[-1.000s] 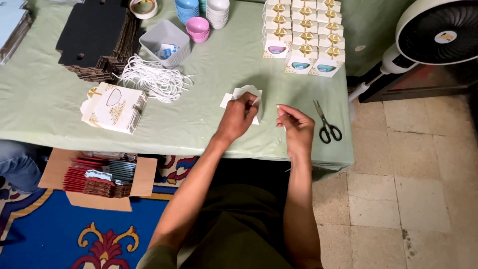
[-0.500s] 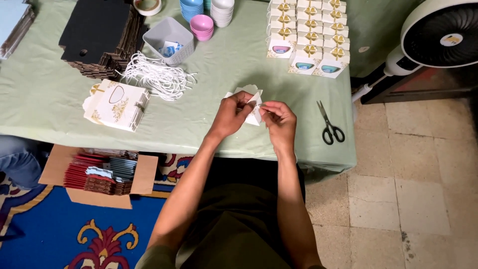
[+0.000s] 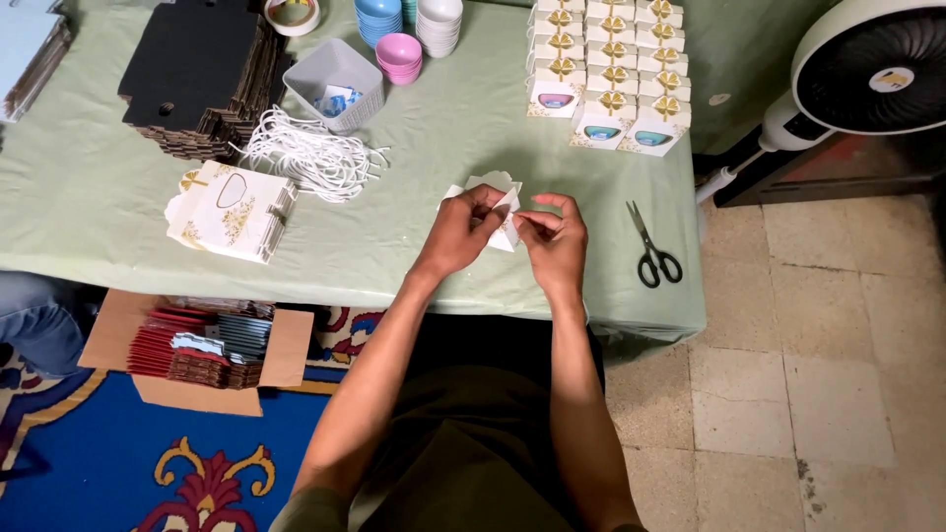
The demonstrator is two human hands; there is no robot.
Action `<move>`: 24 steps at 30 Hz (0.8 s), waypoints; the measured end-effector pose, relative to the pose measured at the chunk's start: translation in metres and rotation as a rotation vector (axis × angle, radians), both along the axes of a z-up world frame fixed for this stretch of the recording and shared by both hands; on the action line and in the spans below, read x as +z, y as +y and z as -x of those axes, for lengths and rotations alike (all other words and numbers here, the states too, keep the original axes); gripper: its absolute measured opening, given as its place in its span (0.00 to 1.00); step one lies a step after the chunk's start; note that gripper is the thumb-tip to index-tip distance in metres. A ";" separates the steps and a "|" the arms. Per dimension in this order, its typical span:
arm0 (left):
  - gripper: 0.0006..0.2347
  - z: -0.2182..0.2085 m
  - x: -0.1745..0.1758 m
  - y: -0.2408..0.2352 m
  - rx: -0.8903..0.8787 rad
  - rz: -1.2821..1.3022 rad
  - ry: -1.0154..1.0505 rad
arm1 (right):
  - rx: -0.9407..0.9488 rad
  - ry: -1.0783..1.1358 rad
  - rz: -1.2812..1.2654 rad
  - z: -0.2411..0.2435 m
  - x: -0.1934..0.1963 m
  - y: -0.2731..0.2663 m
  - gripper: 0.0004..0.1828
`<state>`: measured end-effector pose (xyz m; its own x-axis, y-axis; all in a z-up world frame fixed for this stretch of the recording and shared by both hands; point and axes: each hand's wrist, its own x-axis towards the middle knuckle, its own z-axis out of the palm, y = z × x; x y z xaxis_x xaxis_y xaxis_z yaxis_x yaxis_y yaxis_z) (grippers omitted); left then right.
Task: Assembling small decorative gift boxes by folding paper templates, placing small cups inside, and using scissors for trimming.
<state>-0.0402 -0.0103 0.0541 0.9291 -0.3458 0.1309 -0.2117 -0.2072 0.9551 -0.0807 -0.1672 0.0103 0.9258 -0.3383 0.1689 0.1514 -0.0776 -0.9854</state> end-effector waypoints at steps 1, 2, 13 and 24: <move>0.05 -0.001 -0.001 0.001 0.000 0.000 0.000 | 0.000 0.000 0.000 0.000 0.004 0.001 0.21; 0.05 -0.002 -0.003 0.001 0.000 -0.013 -0.011 | -0.007 0.009 0.048 0.001 0.008 0.001 0.21; 0.04 -0.002 -0.004 0.000 -0.002 -0.025 -0.031 | -0.036 0.050 0.157 0.002 0.017 0.004 0.21; 0.04 -0.005 -0.011 -0.002 -0.021 -0.034 -0.034 | -0.009 0.059 0.155 -0.002 0.019 0.000 0.24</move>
